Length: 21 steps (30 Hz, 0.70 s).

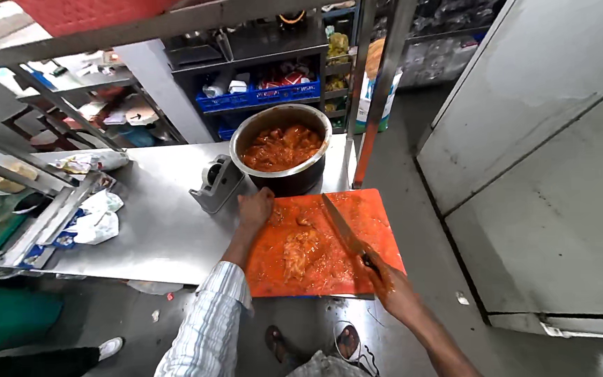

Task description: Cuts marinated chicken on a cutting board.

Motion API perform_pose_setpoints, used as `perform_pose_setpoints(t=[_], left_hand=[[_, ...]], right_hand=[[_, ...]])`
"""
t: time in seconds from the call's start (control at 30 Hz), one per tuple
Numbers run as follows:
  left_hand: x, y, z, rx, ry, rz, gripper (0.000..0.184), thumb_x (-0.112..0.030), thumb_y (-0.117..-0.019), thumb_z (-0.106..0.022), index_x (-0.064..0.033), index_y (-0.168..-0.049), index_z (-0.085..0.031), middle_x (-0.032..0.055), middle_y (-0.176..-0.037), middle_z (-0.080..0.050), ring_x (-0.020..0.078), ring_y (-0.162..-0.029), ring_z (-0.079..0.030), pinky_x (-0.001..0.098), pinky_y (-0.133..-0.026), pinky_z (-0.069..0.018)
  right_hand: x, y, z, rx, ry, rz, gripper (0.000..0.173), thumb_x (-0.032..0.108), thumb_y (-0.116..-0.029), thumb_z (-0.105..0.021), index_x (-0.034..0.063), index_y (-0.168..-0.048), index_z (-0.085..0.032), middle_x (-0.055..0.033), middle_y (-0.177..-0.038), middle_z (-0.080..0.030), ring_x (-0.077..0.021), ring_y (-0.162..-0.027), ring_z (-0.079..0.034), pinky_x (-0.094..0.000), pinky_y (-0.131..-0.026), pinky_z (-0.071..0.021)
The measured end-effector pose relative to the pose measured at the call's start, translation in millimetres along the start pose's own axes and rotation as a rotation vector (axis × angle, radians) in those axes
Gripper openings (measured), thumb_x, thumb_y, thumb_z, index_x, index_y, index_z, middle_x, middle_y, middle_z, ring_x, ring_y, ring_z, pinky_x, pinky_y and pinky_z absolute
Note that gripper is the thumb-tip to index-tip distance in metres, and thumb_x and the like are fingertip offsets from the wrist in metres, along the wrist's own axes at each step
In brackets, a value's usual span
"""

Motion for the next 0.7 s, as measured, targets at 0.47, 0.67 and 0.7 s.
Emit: perform_pose_setpoints(t=[0.47,0.67,0.7], left_hand=[[60,14,21,-0.030,0.392,0.043,0.028,-0.016,-0.1042,-0.059,0.0009,-0.126,-0.066,0.0199,-0.118,-0.069,0.0283,-0.110,-0.066,0.0489,-0.100,-0.0520],[10,83,-47,-0.001,0.160,-0.038,0.049,-0.045,-0.0987,-0.067,-0.0062,-0.129,-0.068,0.0213,-0.135,-0.063,0.0434,-0.129,-0.056,0.0716,-0.105,-0.0394],[-2,90,-59,0.021,0.172,-0.058,0.050,-0.046,-0.0967,-0.069,-0.0075,-0.128,-0.068,0.0201,-0.134,-0.064,0.0430,-0.127,-0.056,0.0712,-0.103,-0.0394]], right_hand=[[-27,28,-13,-0.015,-0.137,-0.060,0.056,0.023,-0.1070,-0.049,0.0238,-0.161,-0.034,-0.0176,-0.099,-0.069,-0.0282,-0.066,-0.064,-0.0517,-0.063,-0.0547],[-18,23,-16,0.015,-0.106,-0.014,0.053,0.022,-0.1058,-0.050,0.0220,-0.158,-0.041,-0.0146,-0.117,-0.071,-0.0278,-0.094,-0.071,-0.0520,-0.088,-0.0556],[-20,21,-16,0.016,-0.117,-0.018,0.052,0.022,-0.1056,-0.051,0.0224,-0.157,-0.042,-0.0145,-0.115,-0.071,-0.0272,-0.092,-0.071,-0.0515,-0.086,-0.0559]])
Point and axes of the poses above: each hand's wrist, its own y-axis away from the middle knuckle, its own z-axis out of the back of the hand, x = y × z, the point moved 9 cm from there along -y, towards the middle knuckle
